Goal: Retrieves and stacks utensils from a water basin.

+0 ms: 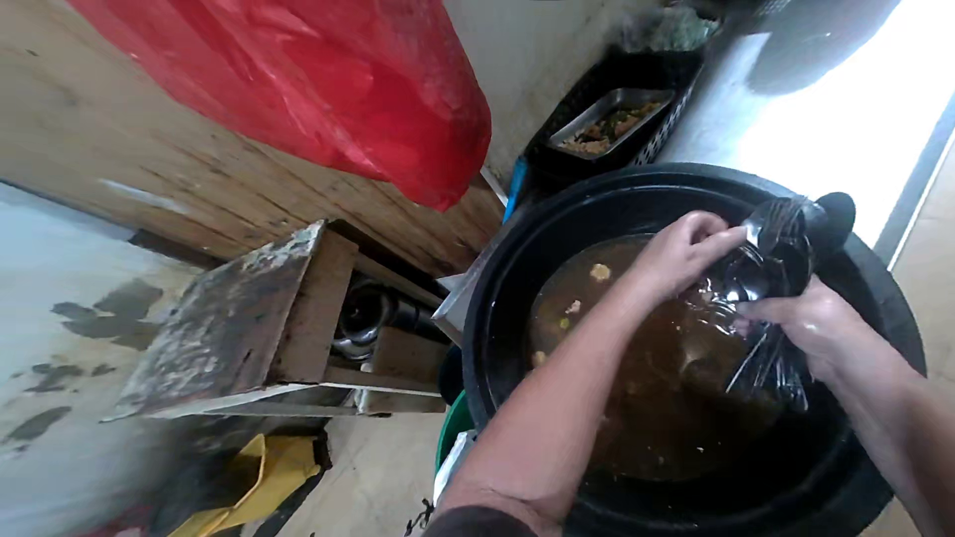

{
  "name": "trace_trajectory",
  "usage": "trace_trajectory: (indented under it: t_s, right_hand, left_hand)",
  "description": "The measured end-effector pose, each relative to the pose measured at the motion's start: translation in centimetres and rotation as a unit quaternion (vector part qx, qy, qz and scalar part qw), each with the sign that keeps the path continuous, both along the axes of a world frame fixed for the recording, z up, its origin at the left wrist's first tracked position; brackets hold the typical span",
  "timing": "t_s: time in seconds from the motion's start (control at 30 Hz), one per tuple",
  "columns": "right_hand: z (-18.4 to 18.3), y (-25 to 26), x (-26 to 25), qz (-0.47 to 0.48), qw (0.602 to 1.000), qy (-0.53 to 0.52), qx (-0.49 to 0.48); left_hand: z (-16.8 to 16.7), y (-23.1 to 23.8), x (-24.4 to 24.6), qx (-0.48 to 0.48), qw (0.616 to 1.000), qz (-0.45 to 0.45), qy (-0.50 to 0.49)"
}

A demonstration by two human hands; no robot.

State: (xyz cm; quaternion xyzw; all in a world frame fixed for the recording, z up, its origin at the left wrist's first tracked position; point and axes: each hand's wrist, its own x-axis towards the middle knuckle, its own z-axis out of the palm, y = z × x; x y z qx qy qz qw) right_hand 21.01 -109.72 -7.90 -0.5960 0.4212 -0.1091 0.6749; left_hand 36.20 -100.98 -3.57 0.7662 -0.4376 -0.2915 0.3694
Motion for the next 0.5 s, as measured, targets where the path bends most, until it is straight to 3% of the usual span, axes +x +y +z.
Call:
trace_trajectory:
  t_s: [0.07,0.13,0.23,0.33,0.5]
  right_hand:
    - [-0.1,0.0,0.5,-0.011,0.997,0.055,-0.051]
    - [-0.7,-0.1,0.7,-0.017,0.997,0.056,-0.057]
    - [-1.0,-0.3,0.9,-0.015,0.998,0.045,-0.039]
    - [-1.3,-0.3,0.9,-0.015,0.999,0.034,-0.034]
    - [-0.8,0.0,1.1,-0.005,0.999,0.046,-0.002]
  left_hand:
    - [-4.4,0.7,-0.4,0.088,0.995,0.045,-0.032]
    - [-8.0,1.2,-2.6,0.229,0.97,0.016,-0.084]
    - [-9.1,0.9,-6.5,0.358,0.93,0.013,-0.084]
    - [-9.2,0.4,-7.4,0.381,0.913,-0.031,-0.142]
    - [-9.8,2.7,-2.0,0.295,0.944,0.017,-0.145]
